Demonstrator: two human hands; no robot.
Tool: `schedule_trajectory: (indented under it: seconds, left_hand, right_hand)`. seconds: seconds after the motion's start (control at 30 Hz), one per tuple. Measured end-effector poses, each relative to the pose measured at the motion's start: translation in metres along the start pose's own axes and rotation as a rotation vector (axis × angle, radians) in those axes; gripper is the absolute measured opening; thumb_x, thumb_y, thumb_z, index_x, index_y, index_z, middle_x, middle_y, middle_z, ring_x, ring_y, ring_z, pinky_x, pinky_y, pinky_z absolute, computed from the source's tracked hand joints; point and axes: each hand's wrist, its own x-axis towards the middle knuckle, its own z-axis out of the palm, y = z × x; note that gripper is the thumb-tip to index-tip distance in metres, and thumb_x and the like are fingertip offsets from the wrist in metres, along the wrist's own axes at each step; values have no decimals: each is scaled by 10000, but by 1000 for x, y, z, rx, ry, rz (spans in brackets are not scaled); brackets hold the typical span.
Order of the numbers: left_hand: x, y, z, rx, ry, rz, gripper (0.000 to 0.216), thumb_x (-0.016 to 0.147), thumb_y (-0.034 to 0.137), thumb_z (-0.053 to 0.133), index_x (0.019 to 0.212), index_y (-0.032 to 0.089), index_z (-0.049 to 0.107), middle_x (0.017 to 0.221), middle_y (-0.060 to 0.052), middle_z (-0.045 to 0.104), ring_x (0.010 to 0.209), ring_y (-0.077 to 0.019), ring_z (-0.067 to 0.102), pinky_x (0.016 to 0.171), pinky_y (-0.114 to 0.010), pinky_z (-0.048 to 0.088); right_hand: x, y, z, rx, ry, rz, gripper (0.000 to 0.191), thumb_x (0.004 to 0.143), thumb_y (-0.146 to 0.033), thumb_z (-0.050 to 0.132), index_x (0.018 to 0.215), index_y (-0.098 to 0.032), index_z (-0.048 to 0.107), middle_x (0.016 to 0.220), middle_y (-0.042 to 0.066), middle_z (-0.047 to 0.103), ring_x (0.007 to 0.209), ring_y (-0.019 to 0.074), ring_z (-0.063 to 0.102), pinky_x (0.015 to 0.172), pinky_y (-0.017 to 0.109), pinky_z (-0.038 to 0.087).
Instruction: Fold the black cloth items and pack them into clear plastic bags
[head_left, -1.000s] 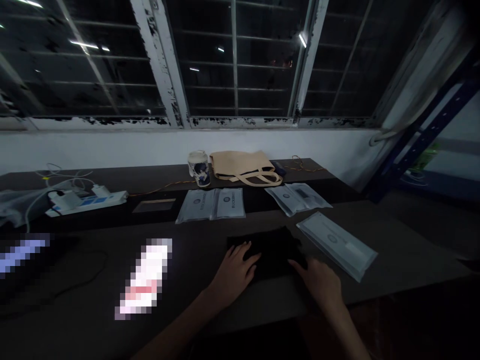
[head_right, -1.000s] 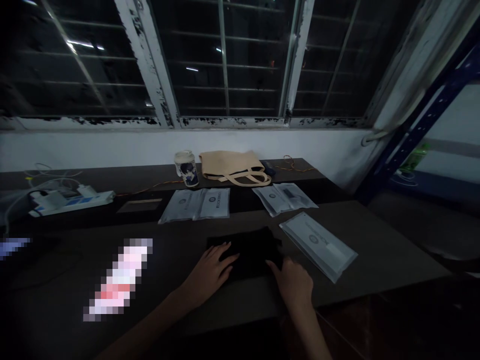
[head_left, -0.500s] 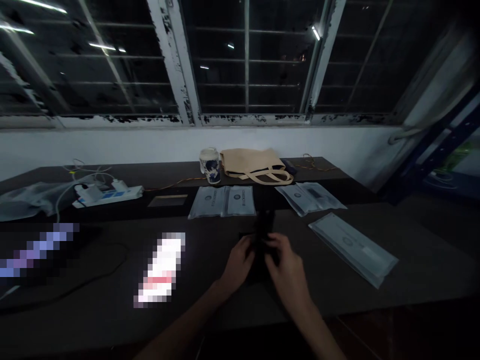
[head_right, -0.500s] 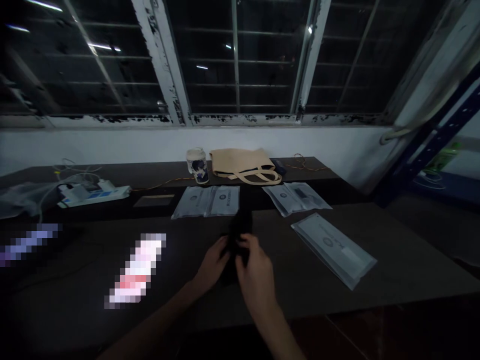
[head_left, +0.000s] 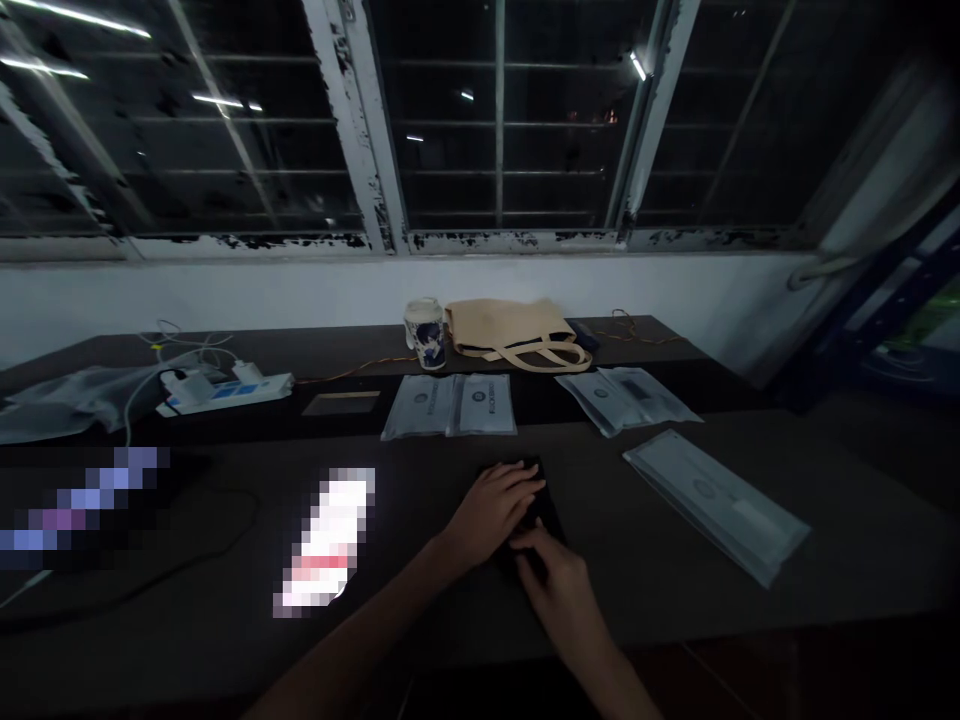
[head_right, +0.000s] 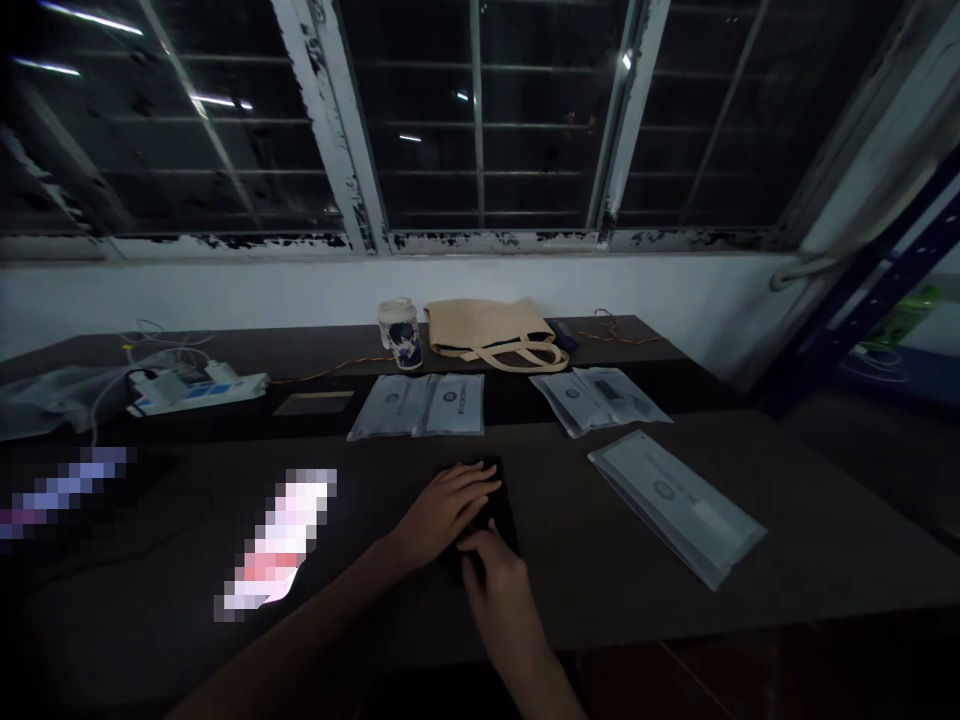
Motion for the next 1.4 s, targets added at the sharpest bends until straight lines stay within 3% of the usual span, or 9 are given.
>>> schedule_trajectory:
  seconds: [0.2,0.37,0.5,0.63,0.73,0.83,1.0,1.23,1.4]
  left_hand:
    - [-4,-4,18,67,-11,-78,371,955,358,349,1270,262,519,1386,-50,484,1302,-186,396,1100,-460,260]
    - [-8,4,23,131,-20,-124,386,954,368,345,1294,261,492,1401,-79,457,1310,-222,381,1079,-492,282]
    - [-10,7,26,138,-23,-147,409,954,386,329,1325,257,445,1412,-89,437,1316,-232,367,1079,-503,276]
    - [-15,6,29,146,69,-180,425,955,361,327,1353,229,391,1404,-109,429,1313,-232,361,1089,-526,236]
    - [-16,5,29,135,161,-230,426,939,374,362,1334,221,410,1385,-120,430,1288,-257,382,1065,-541,256]
    - [-15,1,24,15,255,-401,433,935,397,353,1313,197,424,1303,-127,484,1210,-257,460,992,-476,369]
    - [-15,-13,13,-285,192,-638,407,877,501,424,1128,211,560,932,-62,659,899,-246,632,816,-414,475]
    - [-22,-32,12,-498,152,-546,325,685,332,697,979,214,626,920,-22,677,783,-174,650,717,-301,525]
    - [-23,-37,18,-551,248,-560,441,700,345,691,1089,185,560,949,-45,622,727,-158,640,695,-337,549]
  right_hand:
    - [-3,1,-16,133,28,143,122,782,-150,475,800,-223,571,931,34,702,976,198,649,925,350,464]
    - [2,5,-34,230,18,241,181,841,-275,456,918,-203,604,949,64,683,910,189,646,805,291,503]
    - [11,16,-46,-112,111,415,413,803,-500,542,1056,-176,573,1021,119,662,942,264,626,783,357,490]
    - [24,20,-50,-357,-174,519,408,706,-500,644,946,-171,620,917,120,692,883,313,640,728,374,464]
    - [34,20,-57,-194,-302,547,304,687,-402,654,892,-181,619,870,84,701,850,276,650,701,330,453]
    - [41,24,-68,101,-297,603,255,699,-306,597,916,-176,566,863,49,684,815,218,648,653,280,457]
    - [45,35,-72,361,-232,775,382,642,-301,638,960,-196,454,775,-13,621,725,182,635,521,229,450]
    - [46,35,-61,474,-208,705,689,489,-226,769,1118,-180,494,985,36,657,936,212,619,718,296,512]
    - [55,33,-69,417,-202,578,597,514,-166,738,1078,-168,540,989,29,668,974,205,610,866,325,467]
